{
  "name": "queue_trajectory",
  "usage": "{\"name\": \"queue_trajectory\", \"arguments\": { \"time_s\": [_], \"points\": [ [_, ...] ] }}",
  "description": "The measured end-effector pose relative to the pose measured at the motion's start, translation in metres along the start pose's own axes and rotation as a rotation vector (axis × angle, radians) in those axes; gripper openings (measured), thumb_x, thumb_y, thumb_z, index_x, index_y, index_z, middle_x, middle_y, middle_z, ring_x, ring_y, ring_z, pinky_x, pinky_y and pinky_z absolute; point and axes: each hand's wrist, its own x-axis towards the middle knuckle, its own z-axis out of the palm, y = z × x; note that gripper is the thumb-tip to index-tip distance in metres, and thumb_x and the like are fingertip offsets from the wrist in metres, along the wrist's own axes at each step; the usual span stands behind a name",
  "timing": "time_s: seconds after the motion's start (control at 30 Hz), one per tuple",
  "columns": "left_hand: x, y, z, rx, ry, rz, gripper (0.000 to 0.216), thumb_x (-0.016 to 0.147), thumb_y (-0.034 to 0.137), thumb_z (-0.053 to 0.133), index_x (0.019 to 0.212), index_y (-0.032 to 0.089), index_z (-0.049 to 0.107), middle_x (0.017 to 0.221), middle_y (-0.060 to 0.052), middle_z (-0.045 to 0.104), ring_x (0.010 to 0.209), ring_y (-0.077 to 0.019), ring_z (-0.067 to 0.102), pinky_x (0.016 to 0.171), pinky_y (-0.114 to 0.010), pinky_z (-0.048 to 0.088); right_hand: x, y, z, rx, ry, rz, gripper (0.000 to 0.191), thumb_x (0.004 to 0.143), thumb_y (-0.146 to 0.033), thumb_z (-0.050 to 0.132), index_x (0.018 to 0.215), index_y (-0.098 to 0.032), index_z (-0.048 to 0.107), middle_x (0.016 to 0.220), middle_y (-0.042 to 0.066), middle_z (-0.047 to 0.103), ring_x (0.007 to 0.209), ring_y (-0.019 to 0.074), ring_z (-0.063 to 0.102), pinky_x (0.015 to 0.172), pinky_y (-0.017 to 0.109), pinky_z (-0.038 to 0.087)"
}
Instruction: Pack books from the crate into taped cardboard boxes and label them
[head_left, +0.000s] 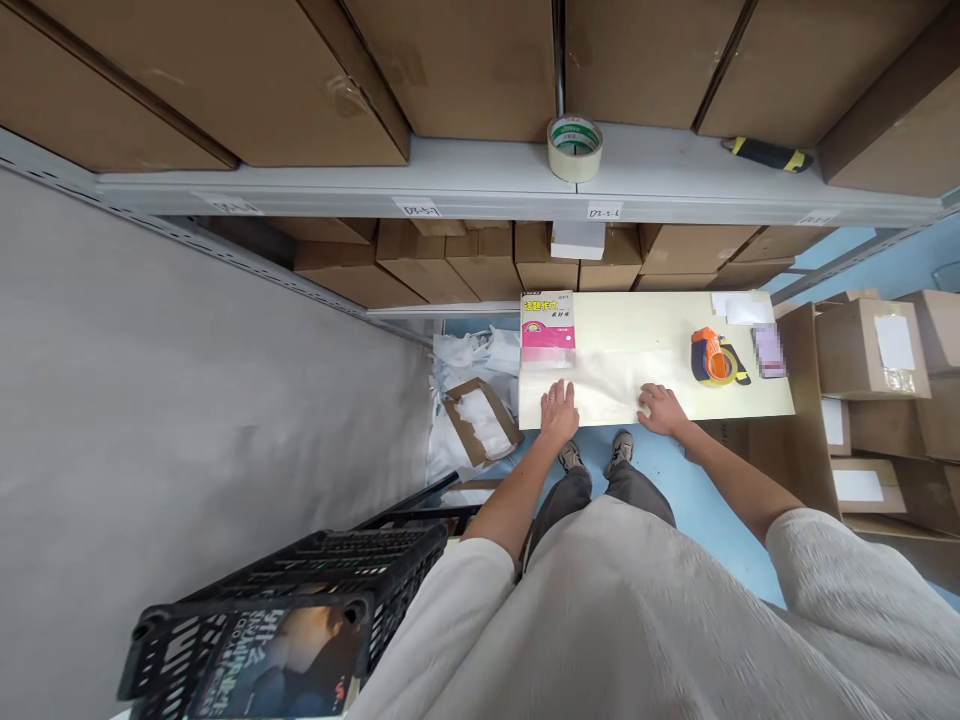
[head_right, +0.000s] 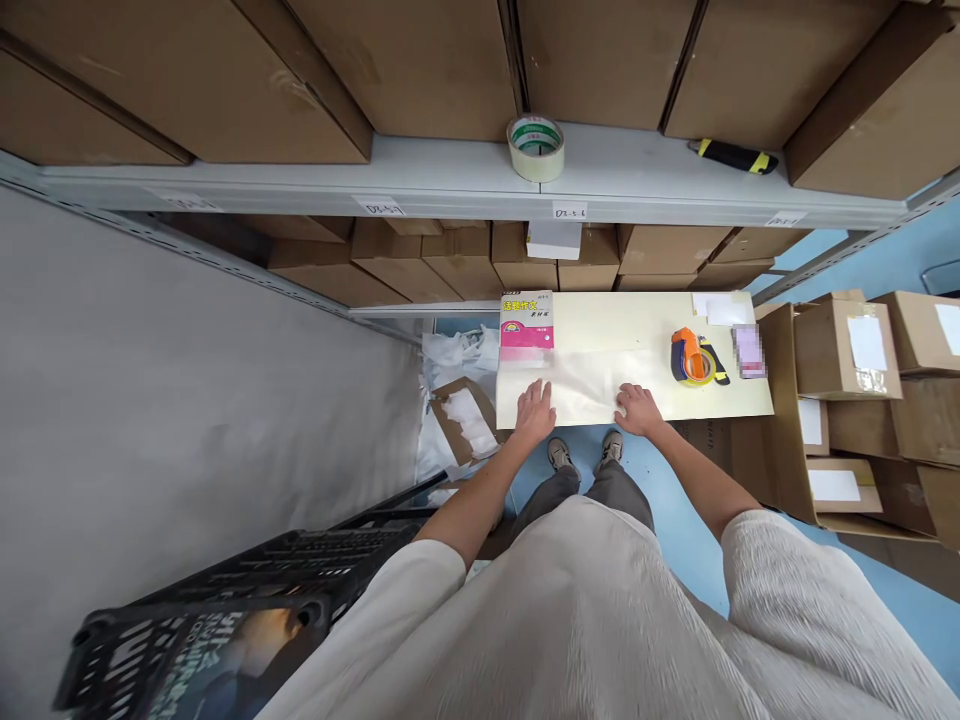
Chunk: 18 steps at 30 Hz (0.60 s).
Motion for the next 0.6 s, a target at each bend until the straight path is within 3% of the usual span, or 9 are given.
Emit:
{"name": "queue_trajectory", "arguments": {
  "time_s": [0.17, 0.33, 0.43, 0.6],
  "points": [
    [-0.01, -0.012, -0.004, 0.078, 0.025, -0.036, 0.062, 0.103, 0.026, 0.048, 0.164, 0.018, 0.048, 0.171, -0.021, 0.045, 0.156, -0.0392, 0.04, 0.126, -0.055, 0.036, 0.018, -0.028, 0.01, 0.034, 0.084, 0.049, 0.061, 0.108, -0.045, 0.046, 0.161, -0.016, 0.054, 0.172, 0.023, 0.044, 0.152, 0.04, 0.042, 0.122, 0.054, 0.036],
    [-0.023, -0.022, -0.009, 0.147, 0.036, -0.136, 0.046, 0.104, 0.031, 0.052, 0.148, 0.018, 0.06, 0.147, -0.021, 0.06, 0.137, -0.0378, 0.052, 0.118, -0.052, 0.042, 0.03, -0.051, 0.023, 0.029, 0.072, 0.08, 0.065, 0.108, -0.041, 0.042, 0.169, -0.019, 0.044, 0.178, 0.023, 0.036, 0.161, 0.0418, 0.03, 0.125, 0.061, 0.029],
    [-0.023, -0.025, -0.011, 0.108, 0.065, -0.139, 0.051, 0.104, 0.031, 0.051, 0.152, 0.016, 0.056, 0.156, -0.023, 0.056, 0.143, -0.039, 0.049, 0.123, -0.052, 0.038, 0.028, -0.057, 0.025, 0.019, 0.075, 0.109, 0.065, 0.107, -0.039, 0.043, 0.169, -0.019, 0.044, 0.177, 0.024, 0.036, 0.16, 0.0432, 0.029, 0.124, 0.063, 0.029],
    [-0.005, -0.025, -0.012, -0.014, 0.067, -0.008, 0.067, 0.104, 0.03, 0.051, 0.169, 0.017, 0.042, 0.181, -0.02, 0.031, 0.166, -0.039, 0.029, 0.135, -0.054, 0.022, 0.023, -0.062, 0.018, -0.019, 0.103, 0.189, 0.059, 0.107, -0.041, 0.045, 0.159, -0.016, 0.052, 0.163, 0.026, 0.05, 0.144, 0.0434, 0.042, 0.12, 0.061, 0.032]
  ]
}}
